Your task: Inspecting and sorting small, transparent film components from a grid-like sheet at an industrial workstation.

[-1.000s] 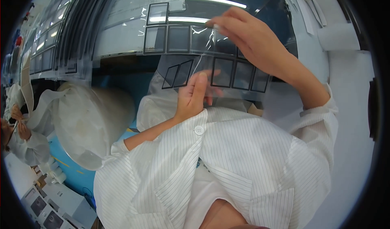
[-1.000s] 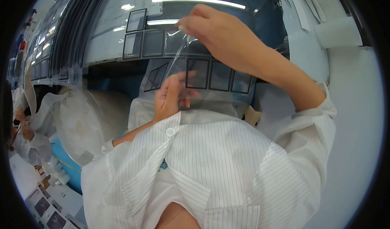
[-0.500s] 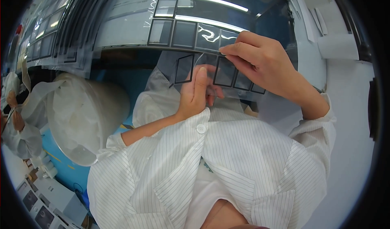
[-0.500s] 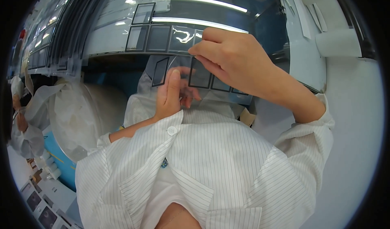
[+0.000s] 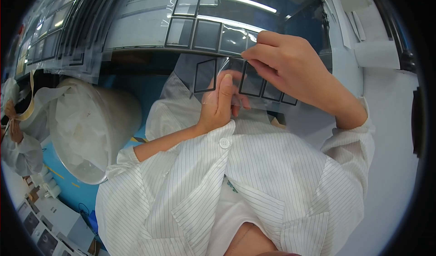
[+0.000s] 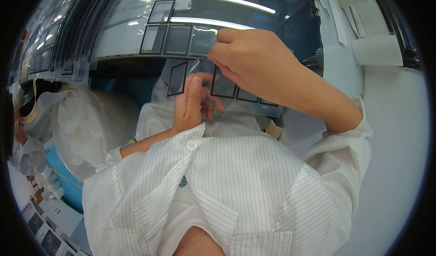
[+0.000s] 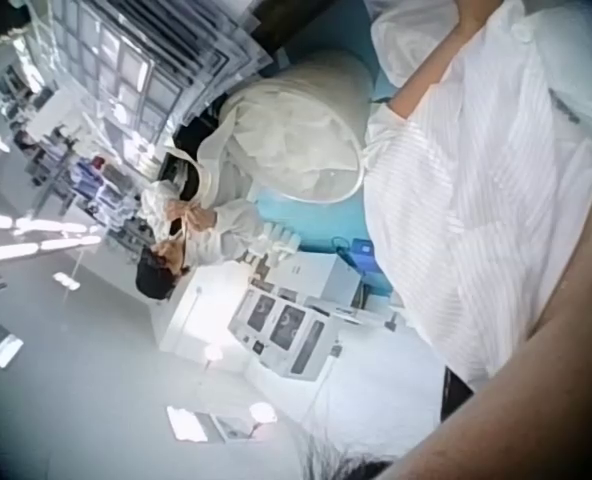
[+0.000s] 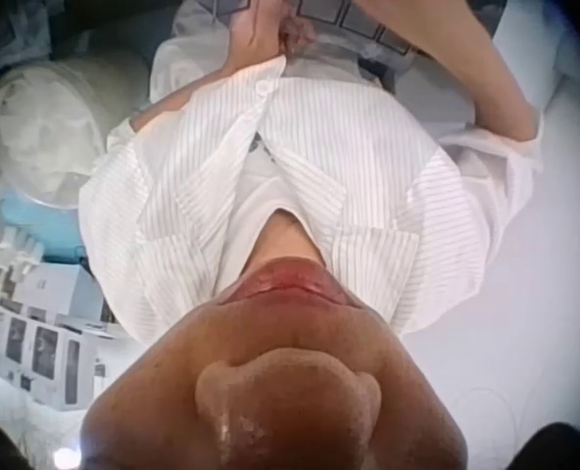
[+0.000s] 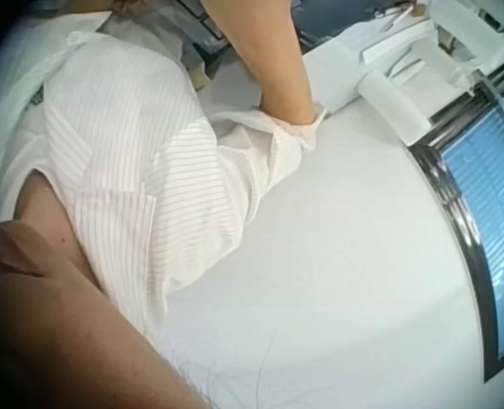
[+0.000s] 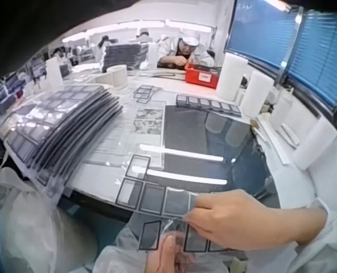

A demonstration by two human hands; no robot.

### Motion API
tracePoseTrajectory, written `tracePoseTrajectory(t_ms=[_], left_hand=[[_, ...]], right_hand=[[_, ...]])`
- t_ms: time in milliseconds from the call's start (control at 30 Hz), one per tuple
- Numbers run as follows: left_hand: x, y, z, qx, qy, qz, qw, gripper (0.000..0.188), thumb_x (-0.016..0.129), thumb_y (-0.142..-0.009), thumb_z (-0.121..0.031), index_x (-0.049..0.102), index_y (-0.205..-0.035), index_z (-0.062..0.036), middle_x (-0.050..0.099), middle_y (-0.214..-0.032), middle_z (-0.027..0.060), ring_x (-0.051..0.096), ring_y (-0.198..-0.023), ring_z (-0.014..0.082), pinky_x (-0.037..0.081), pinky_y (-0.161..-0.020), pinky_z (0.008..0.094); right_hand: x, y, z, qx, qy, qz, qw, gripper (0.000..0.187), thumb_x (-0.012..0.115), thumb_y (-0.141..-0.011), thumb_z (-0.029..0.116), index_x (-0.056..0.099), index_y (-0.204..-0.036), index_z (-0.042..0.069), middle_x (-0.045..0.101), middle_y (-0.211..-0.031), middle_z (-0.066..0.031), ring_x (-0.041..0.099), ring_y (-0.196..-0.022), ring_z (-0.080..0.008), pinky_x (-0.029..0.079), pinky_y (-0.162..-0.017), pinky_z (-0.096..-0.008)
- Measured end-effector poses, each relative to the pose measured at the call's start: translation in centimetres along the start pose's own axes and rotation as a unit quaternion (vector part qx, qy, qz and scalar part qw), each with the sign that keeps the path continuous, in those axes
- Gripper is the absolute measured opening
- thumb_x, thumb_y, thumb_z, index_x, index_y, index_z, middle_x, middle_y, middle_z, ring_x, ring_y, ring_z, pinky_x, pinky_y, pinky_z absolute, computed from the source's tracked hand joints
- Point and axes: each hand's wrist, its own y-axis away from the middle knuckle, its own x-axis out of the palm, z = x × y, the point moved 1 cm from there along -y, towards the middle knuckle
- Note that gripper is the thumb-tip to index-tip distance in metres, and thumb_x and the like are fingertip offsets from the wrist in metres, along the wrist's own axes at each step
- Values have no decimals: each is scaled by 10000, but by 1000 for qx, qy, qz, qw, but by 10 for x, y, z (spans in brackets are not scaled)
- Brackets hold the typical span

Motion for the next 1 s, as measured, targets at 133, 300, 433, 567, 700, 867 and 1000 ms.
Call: tracePoseTrajectory(t_ms=[133, 300, 433, 567, 700, 867, 1000], left_hand=[[1, 1, -2, -1, -3, -6, 1000, 432, 298, -1052, -384, 518, -1128, -20, 602, -615, 59, 469, -463, 59, 365, -455, 198], [2, 1, -3, -7, 15, -9, 1000, 431, 297, -1051, -389, 510, -1139, -25, 598, -622, 56, 458, -460, 59, 369, -457, 199], [2, 1, -4, -16, 28, -9, 999, 432, 294, -1051, -390, 507, -1143, -26, 609, -638, 63, 455, -468, 58, 370, -463, 197], [1, 0, -5, -19, 38, 1, 999, 422, 293, -1052, -379, 508, -1140, -27, 616, -647, 69, 460, -480, 57, 370, -467, 194], [1, 2, -6, -26, 43, 3, 999, 422, 292, -1053, -377, 511, -1140, -27, 619, -651, 71, 472, -489, 57, 372, -468, 192], [2, 3, -7, -36, 61, 5, 997, 419, 308, -1051, -378, 518, -1135, -24, 621, -657, 71, 489, -494, 59, 374, -469, 189], [4, 3, -5, -34, 105, -2, 994, 337, 437, -1028, -329, 548, -1114, -22, 630, -662, 55, 496, -495, 52, 371, -464, 188]], right_hand=[[2, -5, 0, 17, 8, 34, 999, 135, 694, -783, 29, 687, -918, 37, 591, -789, -66, 613, -664, -217, 484, -586, -303], [-5, -1, -4, 38, -34, 25, 998, 143, 697, -783, 32, 701, -925, 49, 602, -797, -70, 618, -687, -228, 487, -602, -307], [-6, 3, -7, 57, -42, 32, 997, 152, 702, -779, 28, 705, -930, 50, 601, -796, -73, 618, -689, -228, 486, -606, -308], [-10, 7, -7, 60, -43, 28, 997, 141, 702, -778, 19, 702, -917, 46, 599, -794, -72, 617, -687, -228, 488, -604, -309], [-7, 11, -8, 64, -38, 36, 997, 142, 705, -776, 17, 700, -915, 45, 599, -797, -74, 617, -681, -229, 489, -598, -306], [-7, 12, -5, 66, -39, 28, 997, 142, 707, -767, 7, 692, -905, 37, 602, -806, -78, 619, -671, -230, 490, -590, -300], [-10, 11, -3, 59, -34, 32, 997, 134, 704, -770, 13, 688, -901, 28, 605, -817, -80, 621, -671, -232, 493, -595, -299]])
